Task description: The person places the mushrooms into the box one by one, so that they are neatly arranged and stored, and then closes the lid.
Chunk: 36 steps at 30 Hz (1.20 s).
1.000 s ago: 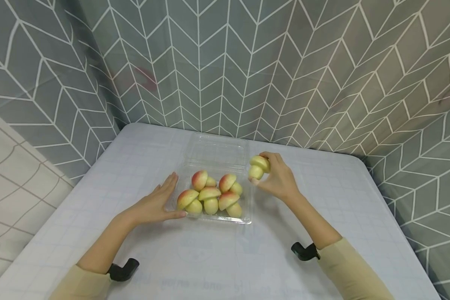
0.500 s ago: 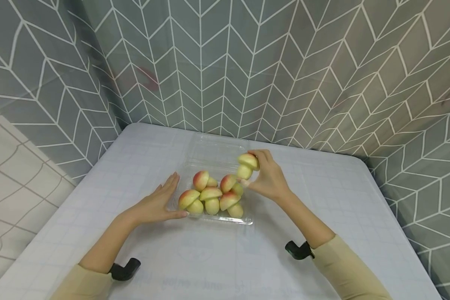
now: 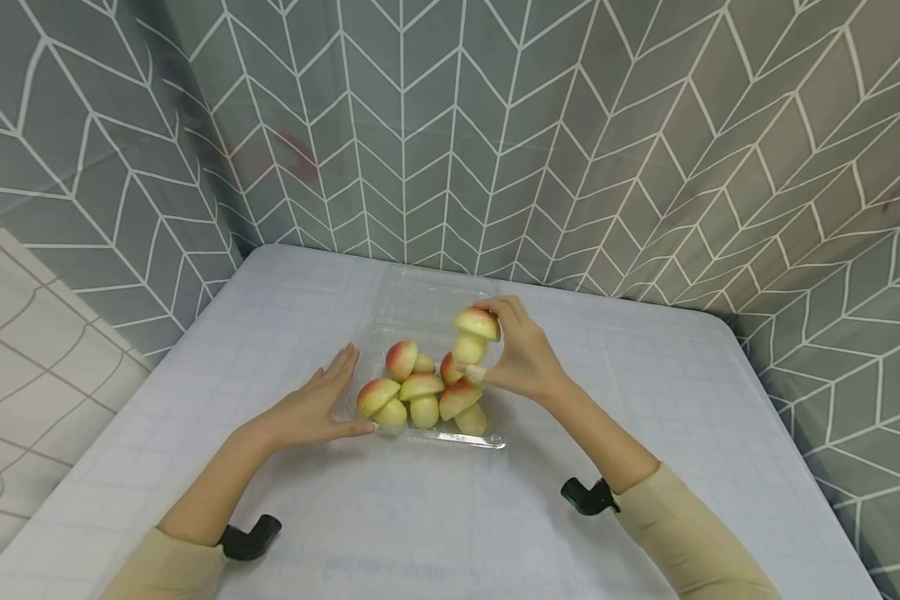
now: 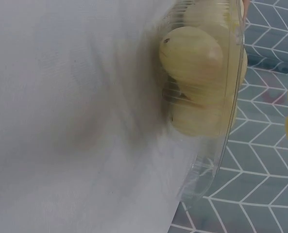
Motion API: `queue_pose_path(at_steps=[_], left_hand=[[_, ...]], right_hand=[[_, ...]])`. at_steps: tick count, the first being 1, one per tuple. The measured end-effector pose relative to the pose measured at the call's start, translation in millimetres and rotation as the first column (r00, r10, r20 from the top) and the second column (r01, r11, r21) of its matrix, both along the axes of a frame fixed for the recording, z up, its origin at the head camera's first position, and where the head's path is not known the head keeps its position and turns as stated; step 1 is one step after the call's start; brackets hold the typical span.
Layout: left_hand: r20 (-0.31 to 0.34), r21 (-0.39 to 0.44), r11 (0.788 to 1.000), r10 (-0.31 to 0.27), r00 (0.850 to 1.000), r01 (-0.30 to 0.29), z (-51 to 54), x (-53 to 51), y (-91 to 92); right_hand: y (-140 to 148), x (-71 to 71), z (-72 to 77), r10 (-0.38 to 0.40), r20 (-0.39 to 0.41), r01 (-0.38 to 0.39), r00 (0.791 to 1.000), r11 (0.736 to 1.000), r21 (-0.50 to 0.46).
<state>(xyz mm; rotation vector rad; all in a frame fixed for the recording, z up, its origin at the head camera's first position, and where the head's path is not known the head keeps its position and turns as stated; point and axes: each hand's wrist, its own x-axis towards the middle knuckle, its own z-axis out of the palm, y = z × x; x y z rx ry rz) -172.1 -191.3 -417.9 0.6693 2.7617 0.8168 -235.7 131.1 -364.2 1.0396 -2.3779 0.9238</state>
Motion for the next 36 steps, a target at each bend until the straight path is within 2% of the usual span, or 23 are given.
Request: queue_pose_path(at_steps=[6, 17, 28, 36], left_hand=[[0.0, 0.001, 1.0, -0.002, 1.0, 0.002, -0.9, -0.1, -0.5], [0.002, 0.002, 1.0, -0.004, 1.0, 0.004, 0.5, 0.1, -0.3], [0.006, -0.002, 1.0, 0.001, 1.0, -0.001, 1.3, 0.4, -0.2], [0.011, 0.001, 1.0, 0.001, 1.0, -0.001, 0.6, 0.3, -0.5]], right_hand=[[-6.5, -1.8, -0.8, 0.056, -0.023, -0.056, 0.998, 0.998, -0.003], [-14.7, -0.6, 0.7, 0.085, -0.06, -0.085, 0.995, 0.996, 0.001], [-28.6, -1.6, 1.4, 0.14, -0.055, -0.14, 0.989, 0.99, -0.002], [-39.6, -1.6, 2.1, 0.144, -0.022, -0.144, 0.989, 0.99, 0.015]])
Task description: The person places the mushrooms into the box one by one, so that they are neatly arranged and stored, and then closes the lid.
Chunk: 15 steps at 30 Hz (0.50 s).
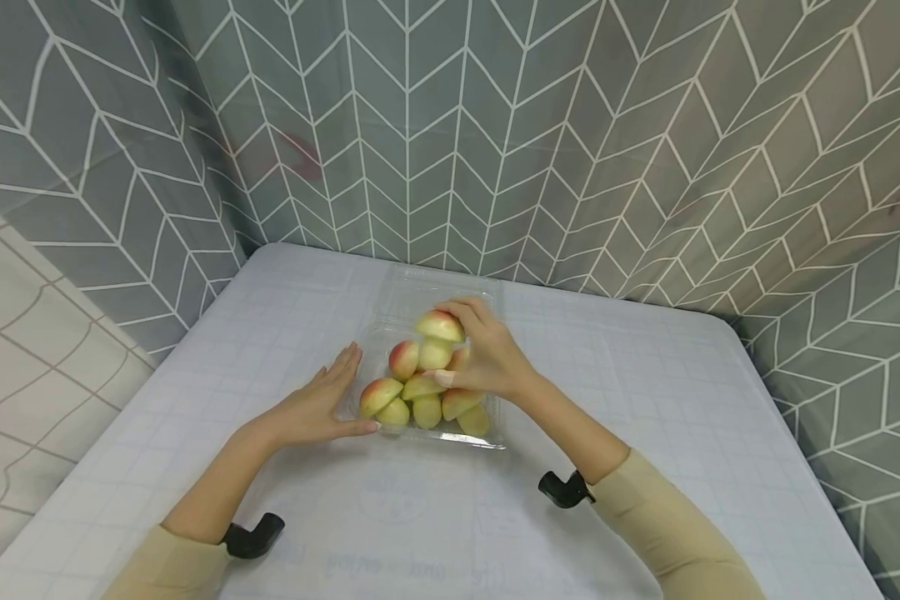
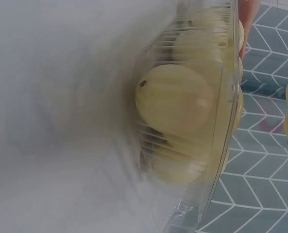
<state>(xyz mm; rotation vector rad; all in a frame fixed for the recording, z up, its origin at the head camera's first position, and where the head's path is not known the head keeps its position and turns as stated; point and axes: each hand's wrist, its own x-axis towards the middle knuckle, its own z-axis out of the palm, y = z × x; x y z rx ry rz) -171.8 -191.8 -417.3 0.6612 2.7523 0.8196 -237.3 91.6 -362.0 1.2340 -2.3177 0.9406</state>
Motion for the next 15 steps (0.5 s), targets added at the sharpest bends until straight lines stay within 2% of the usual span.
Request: queue_pose_path(at_steps=[6, 15], left_hand=[[-0.002, -0.004, 1.0, -0.002, 1.0, 0.002, -1.2, -0.7, -0.3], [-0.003, -0.009, 1.0, 0.001, 1.0, -0.001, 1.0, -0.3, -0.4]], right_hand=[[-6.9, 0.1, -0.1, 0.009, 0.005, -0.009, 1.0, 1.0, 0.013], [-17.7, -3.4, -3.5, 0.085, 0.053, -0.088, 0.995, 0.994, 0.058]])
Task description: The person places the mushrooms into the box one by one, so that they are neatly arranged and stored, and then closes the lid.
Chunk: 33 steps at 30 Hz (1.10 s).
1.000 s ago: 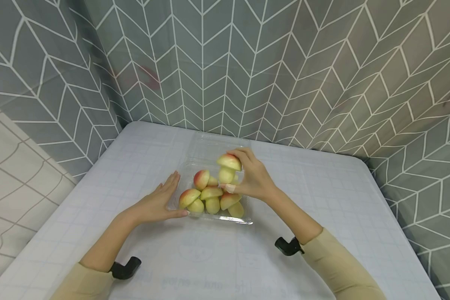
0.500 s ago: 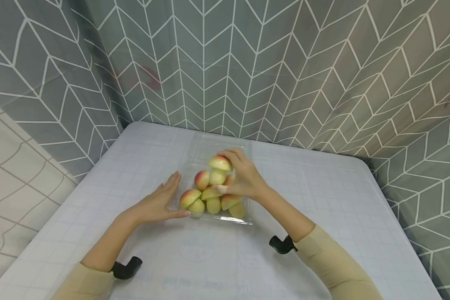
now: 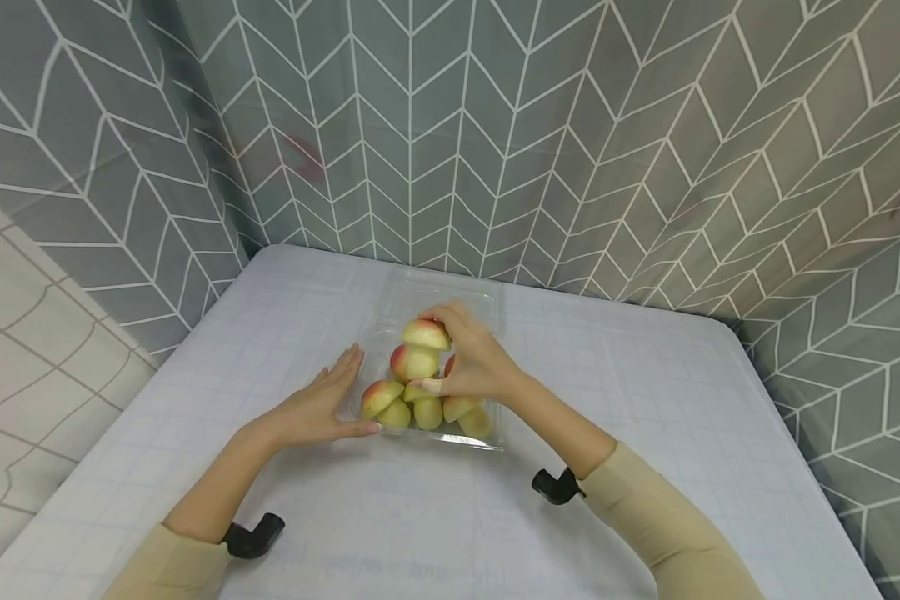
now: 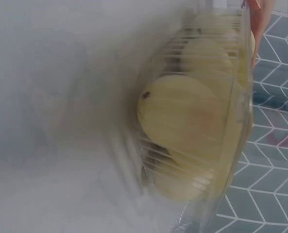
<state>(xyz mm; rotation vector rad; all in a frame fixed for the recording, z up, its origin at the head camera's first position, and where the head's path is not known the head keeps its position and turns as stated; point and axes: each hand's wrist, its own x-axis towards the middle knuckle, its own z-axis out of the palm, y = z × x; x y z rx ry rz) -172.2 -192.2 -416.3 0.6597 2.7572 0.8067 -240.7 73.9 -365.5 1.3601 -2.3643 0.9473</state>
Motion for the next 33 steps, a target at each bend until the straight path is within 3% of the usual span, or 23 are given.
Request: queue_pose_path(at_steps=[9, 15, 24, 33], left_hand=[[-0.001, -0.002, 1.0, 0.0, 1.0, 0.0, -1.8, -0.5, 0.9], [-0.002, -0.003, 1.0, -0.004, 1.0, 0.004, -1.9, -0.7, 0.1], [-0.008, -0.005, 1.0, 0.0, 1.0, 0.0, -3.1, -0.7, 0.0], [-0.01, -0.002, 1.0, 0.0, 1.0, 0.0, -1.1, 0.0, 0.2]], right_hand=[[-10.3, 3.1, -9.3, -0.018, 0.183, -0.006, 0.983, 0.992, 0.13], [-19.4, 4.6, -7.7, -0.068, 0.283, 0.02, 0.957, 0.985, 0.168], [-25.5, -0.4, -11.6, -0.096, 0.341, 0.026, 0.935, 0.979, 0.204], [-26.3, -3.5, -12.5, -0.118, 0.349, 0.052, 0.93, 0.98, 0.193]])
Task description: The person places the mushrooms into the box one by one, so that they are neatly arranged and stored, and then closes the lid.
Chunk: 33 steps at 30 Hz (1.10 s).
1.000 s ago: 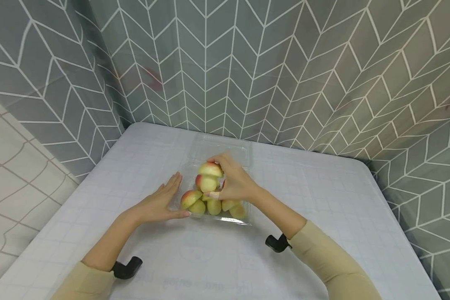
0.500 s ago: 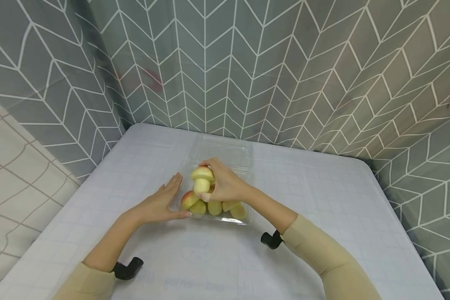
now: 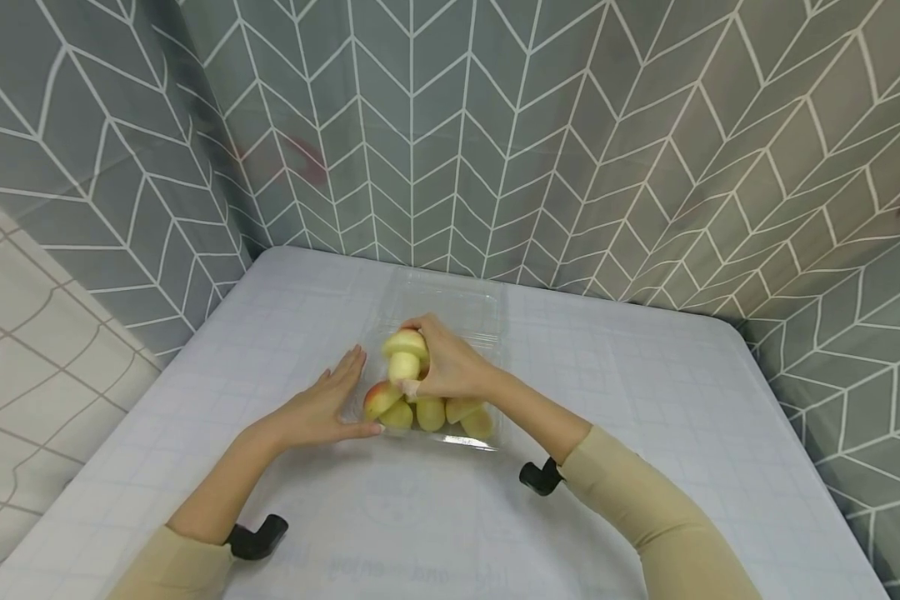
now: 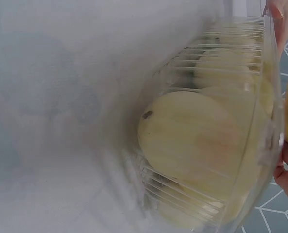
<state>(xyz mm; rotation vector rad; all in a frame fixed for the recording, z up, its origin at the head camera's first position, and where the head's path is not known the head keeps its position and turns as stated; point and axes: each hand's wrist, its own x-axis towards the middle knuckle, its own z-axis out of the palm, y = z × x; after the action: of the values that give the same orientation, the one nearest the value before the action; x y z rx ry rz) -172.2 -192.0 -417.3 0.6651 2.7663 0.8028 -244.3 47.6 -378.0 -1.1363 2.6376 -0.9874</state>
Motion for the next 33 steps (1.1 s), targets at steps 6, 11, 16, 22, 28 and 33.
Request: queue_pose_path(at_steps=[6, 11, 16, 22, 28, 33], left_hand=[[0.0, -0.005, 1.0, -0.003, 1.0, 0.003, -0.5, -0.5, -0.2], [-0.004, -0.003, 1.0, -0.007, 1.0, 0.007, -0.6, -0.5, -0.5], [-0.001, 0.001, 1.0, -0.007, 1.0, 0.007, -1.4, -0.5, -0.4], [-0.004, 0.002, 1.0, -0.006, 1.0, 0.006, -3.0, -0.8, -0.4], [-0.004, -0.002, 1.0, -0.01, 1.0, 0.01, -3.5, -1.3, -0.4], [-0.002, -0.005, 1.0, -0.01, 1.0, 0.01, -3.4, -1.7, -0.4]], right_hand=[[0.7, -4.7, -2.0, 0.002, -0.1, 0.001, 0.995, 1.0, 0.03], [-3.5, -8.7, -3.5, 0.05, -0.246, -0.02, 0.968, 0.992, 0.121], [-10.0, -10.6, -5.5, 0.089, -0.318, -0.029, 0.944, 0.982, 0.189], [-16.4, -11.9, -6.5, 0.095, -0.306, -0.026, 0.947, 0.975, 0.222], [-19.1, -12.4, -5.8, 0.131, -0.281, -0.056, 0.951, 0.965, 0.258], [-18.9, -14.1, -5.5, 0.171, -0.275, -0.092, 0.946, 0.956, 0.277]])
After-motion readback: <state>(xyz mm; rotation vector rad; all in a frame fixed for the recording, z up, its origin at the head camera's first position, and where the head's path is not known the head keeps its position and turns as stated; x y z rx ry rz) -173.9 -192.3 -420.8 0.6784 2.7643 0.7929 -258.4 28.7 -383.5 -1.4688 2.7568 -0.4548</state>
